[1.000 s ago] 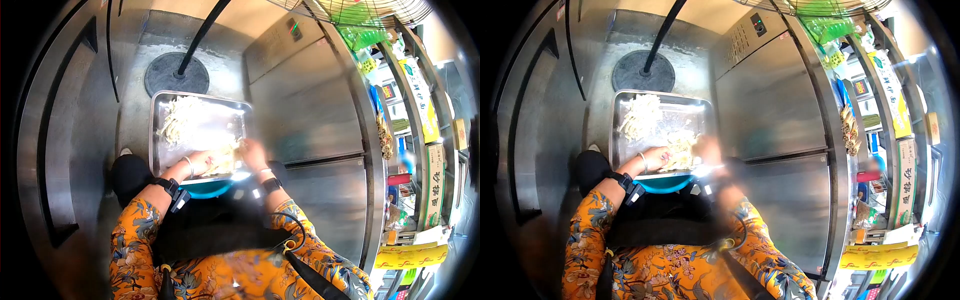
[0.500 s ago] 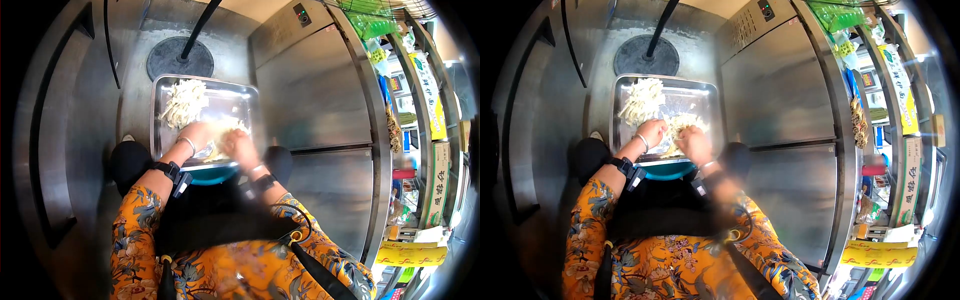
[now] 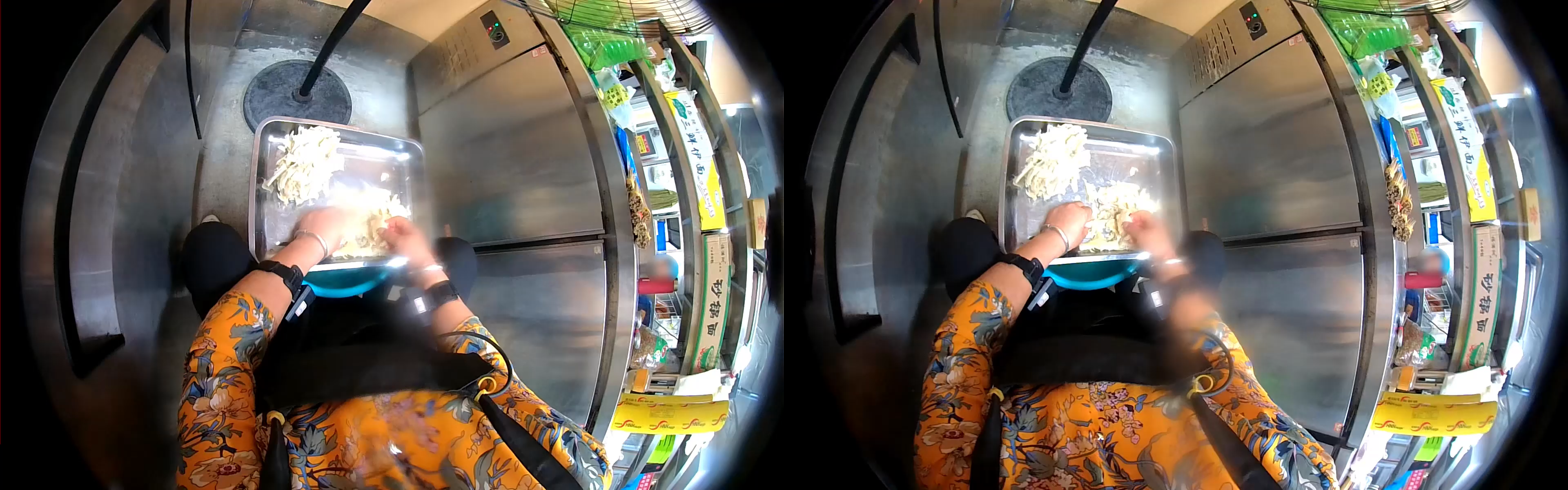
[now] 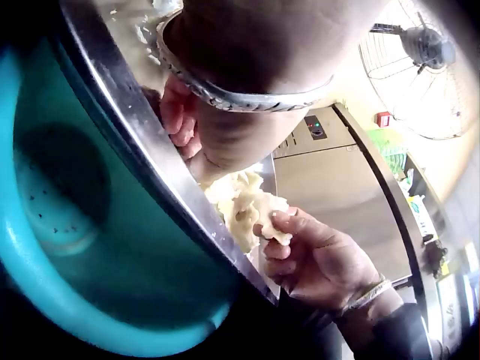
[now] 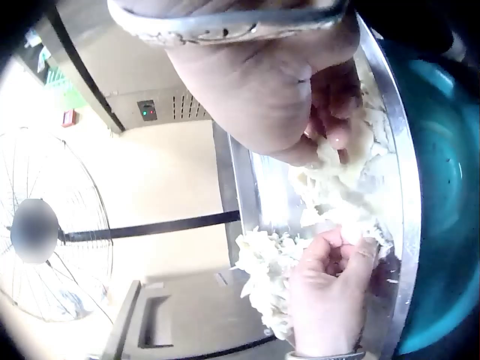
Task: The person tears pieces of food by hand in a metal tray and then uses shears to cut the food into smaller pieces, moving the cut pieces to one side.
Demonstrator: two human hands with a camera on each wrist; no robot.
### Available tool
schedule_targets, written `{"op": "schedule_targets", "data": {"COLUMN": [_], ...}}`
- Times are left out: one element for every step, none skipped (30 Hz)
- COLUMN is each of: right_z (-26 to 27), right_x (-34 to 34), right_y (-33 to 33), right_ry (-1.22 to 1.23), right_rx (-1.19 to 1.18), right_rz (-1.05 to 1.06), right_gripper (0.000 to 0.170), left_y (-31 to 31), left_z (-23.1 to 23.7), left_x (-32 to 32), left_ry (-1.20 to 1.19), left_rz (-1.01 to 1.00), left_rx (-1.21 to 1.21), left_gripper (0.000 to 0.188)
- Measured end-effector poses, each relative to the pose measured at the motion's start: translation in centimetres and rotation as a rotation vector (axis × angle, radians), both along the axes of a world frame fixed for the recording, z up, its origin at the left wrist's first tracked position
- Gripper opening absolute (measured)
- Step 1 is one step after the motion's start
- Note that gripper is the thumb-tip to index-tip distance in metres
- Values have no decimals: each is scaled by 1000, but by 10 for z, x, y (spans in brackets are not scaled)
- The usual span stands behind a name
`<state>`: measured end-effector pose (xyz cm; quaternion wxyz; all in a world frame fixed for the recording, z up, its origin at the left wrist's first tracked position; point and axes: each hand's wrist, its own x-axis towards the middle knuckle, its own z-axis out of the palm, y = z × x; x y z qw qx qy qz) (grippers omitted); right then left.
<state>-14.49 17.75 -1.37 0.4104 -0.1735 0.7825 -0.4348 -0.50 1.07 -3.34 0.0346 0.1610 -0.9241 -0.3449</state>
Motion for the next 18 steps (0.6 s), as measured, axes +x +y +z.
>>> {"op": "schedule_targets", "data": {"right_z": [5,10,15,20,24,26,27,27,27,24,18,17,17,16,19,20,21,21], "right_x": [1,2,4,5,6,7,8,9,9,9,8,10,11,12,14,17,21,24], "right_y": [1,3,4,5,4,4,5,5,5,6,8,7,5,4,1,-3,-8,-12], "right_ry": [-32,-63,-96,-93,-91,-88,-99,-109,-119,-118,-116,-114,-120,-127,-134,-143,-153,-162], "right_rx": [-13,-26,-39,-58,-76,-95,-115,-135,-154,-151,-147,-143,-146,-148,-149,-168,-187,-206], "right_rz": [-22,-45,-68,-74,-80,-87,-93,-99,-103,-104,-104,-104,-93,-81,-70,-61,-53,-46], "right_gripper": [11,13,15,15,16,17,18,18,18,19,19,20,21,21,22,19,16,13], "left_y": [-1,-3,-7,-10,-12,-13,-14,-14,-15,-15,-15,-13,-10,-9,-8,-6,-6,-6], "left_z": [4,9,25,34,27,13,7,2,-2,-5,-7,-6,-5,-5,-10,-15,-20,-15], "left_x": [2,2,2,2,-2,-8,-10,-11,-12,-11,-11,-10,-10,-11,-13,-16,-18,-17], "left_ry": [35,40,44,47,130,214,232,250,266,205,141,178,214,250,298,344,325,304], "left_rz": [0,-31,-62,-94,-85,-76,-72,-64,-52,-19,15,30,45,60,9,-43,-67,-90], "left_rx": [-5,27,59,90,247,405,550,698,843,1030,1216,1158,1100,1042,1008,972,1033,1094], "left_gripper": [19,16,14,12,10,8,8,8,9,11,14,13,14,14,13,13,13,13]}}
